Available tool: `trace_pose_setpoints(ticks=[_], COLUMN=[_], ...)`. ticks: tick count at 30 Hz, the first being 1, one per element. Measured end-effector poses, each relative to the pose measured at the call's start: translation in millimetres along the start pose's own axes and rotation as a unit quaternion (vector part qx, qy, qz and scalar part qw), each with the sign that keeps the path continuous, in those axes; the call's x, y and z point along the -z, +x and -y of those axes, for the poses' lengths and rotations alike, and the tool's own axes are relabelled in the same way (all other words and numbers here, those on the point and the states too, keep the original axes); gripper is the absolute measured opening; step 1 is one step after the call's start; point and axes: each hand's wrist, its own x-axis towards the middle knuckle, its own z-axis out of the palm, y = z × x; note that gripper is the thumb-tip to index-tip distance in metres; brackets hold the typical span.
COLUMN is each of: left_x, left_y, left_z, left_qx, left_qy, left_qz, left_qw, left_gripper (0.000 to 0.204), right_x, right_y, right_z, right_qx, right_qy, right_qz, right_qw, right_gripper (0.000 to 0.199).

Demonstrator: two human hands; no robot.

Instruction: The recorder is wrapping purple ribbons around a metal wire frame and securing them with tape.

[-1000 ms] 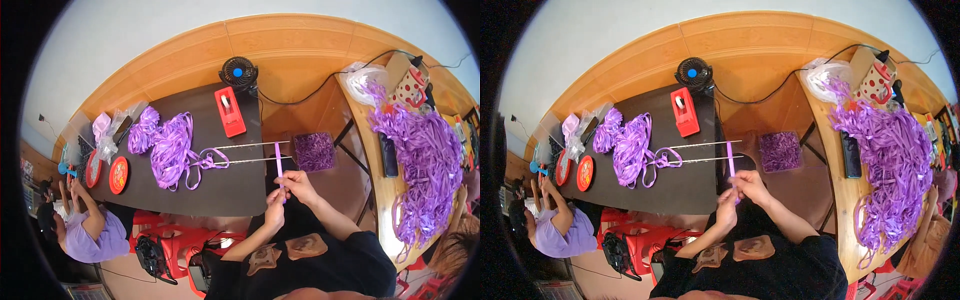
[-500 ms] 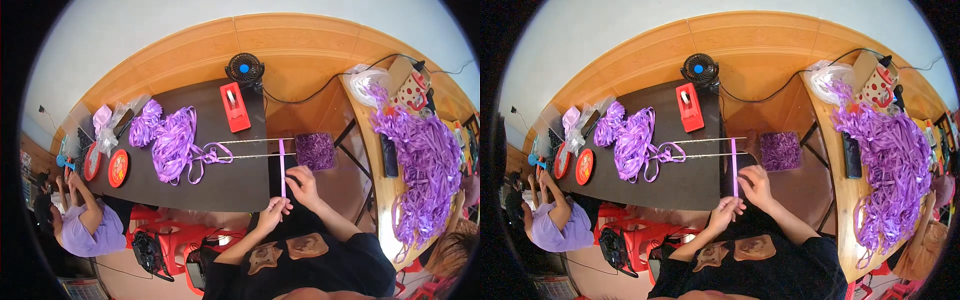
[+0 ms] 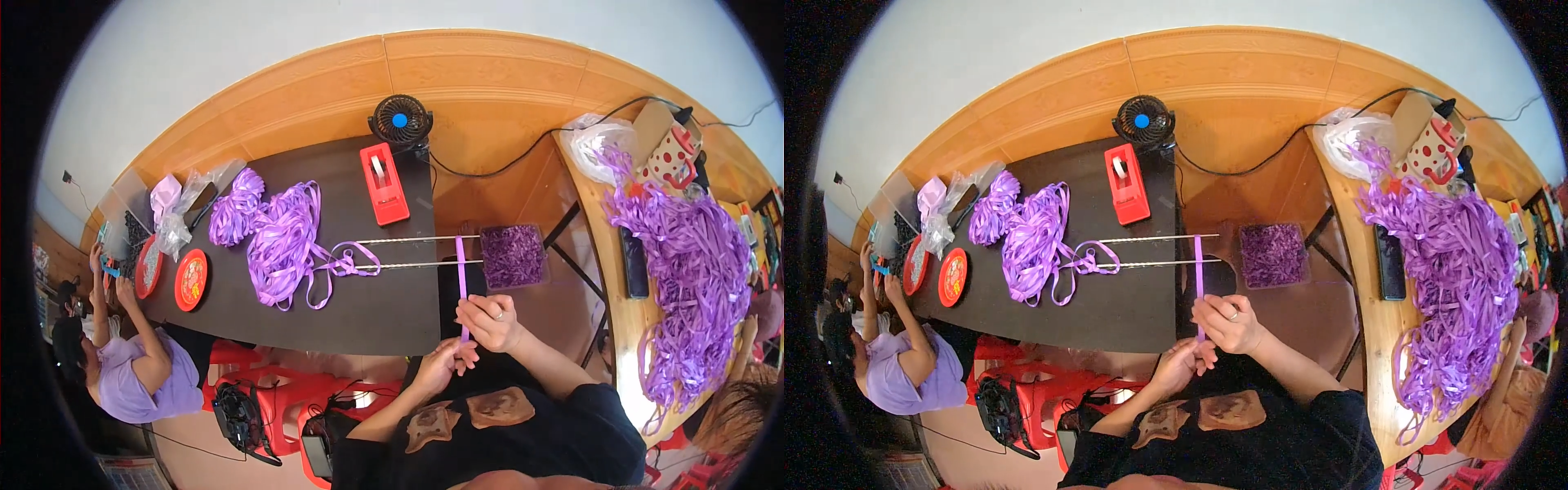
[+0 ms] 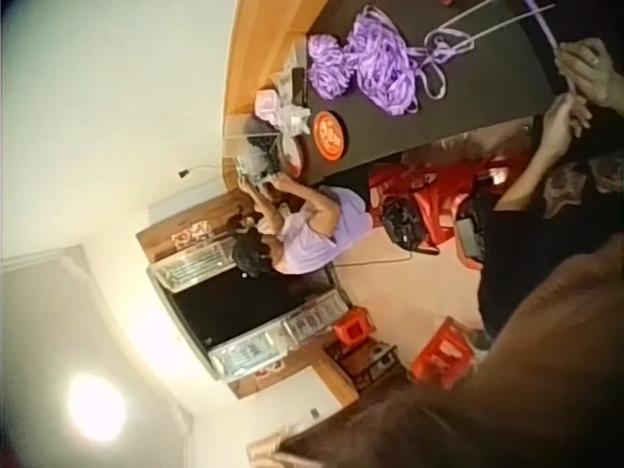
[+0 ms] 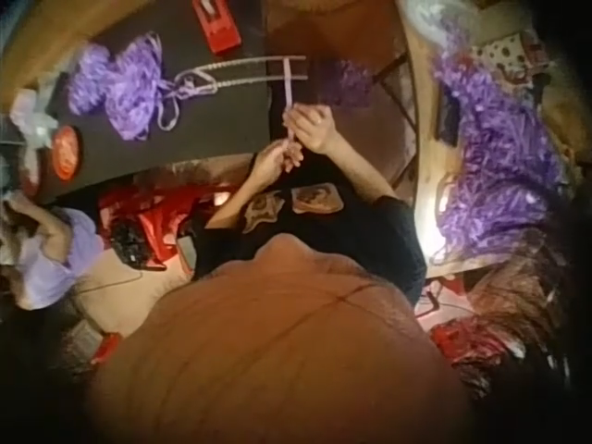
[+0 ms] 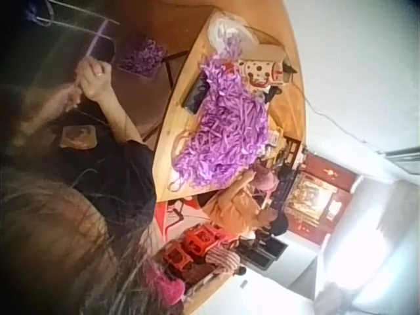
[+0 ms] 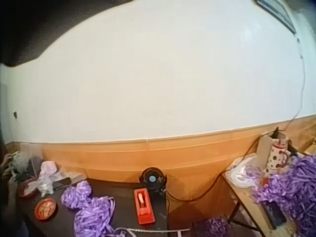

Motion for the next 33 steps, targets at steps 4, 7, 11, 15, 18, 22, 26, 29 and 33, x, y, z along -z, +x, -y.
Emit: trace_pose_setpoints(ticks=[4, 7, 11, 15, 18, 22, 26, 29, 33], left_x=[1.1, 3.6, -11.3, -21.3, -19.3, -26.5, -30.9, -29.8, -20.0], left_y=[15.2, 39.2, 73.9, 109.4, 126.9, 147.1, 163.1, 169.8, 168.6], left_z=[6.9, 11.1, 2.8, -12.9, -23.8, -32.1, -40.4, -42.8, -32.8], left_qx=[-0.028, -0.031, -0.083, -0.177, -0.217, -0.305, -0.382, -0.398, -0.417], left_qy=[0.053, 0.091, 0.078, 0.077, 0.078, 0.029, 0.025, 0.058, 0.102], left_qz=[-0.051, -0.091, -0.137, -0.210, -0.230, -0.274, -0.257, -0.279, -0.296], left_qw=[0.997, 0.991, 0.984, 0.959, 0.945, 0.912, 0.887, 0.872, 0.853], left_gripper=[0.033, 0.037, 0.041, 0.035, 0.030, 0.033, 0.036, 0.029, 0.020], right_x=[12.6, 11.8, -10.3, -54.5, -81.3, -100.0, -101.1, -112.7, -92.9], right_y=[28.3, 51.2, 79.6, 77.3, 64.8, 40.9, 24.3, -3.2, -4.0], right_z=[-12.1, -32.4, -76.2, -122.8, -136.6, -141.0, -130.8, -122.6, -99.1], right_qx=[0.003, -0.049, -0.157, -0.309, -0.391, -0.510, -0.616, -0.643, -0.634], right_qy=[0.005, 0.049, 0.104, 0.344, 0.457, 0.572, 0.635, 0.642, 0.645], right_qz=[-0.030, -0.049, -0.044, -0.001, 0.073, 0.133, 0.138, 0.152, 0.108], right_qw=[1.000, 0.996, 0.981, 0.887, 0.796, 0.628, 0.445, 0.389, 0.412], right_gripper=[0.023, 0.025, 0.015, 0.005, 0.013, 0.012, 0.010, 0.013, 0.020])
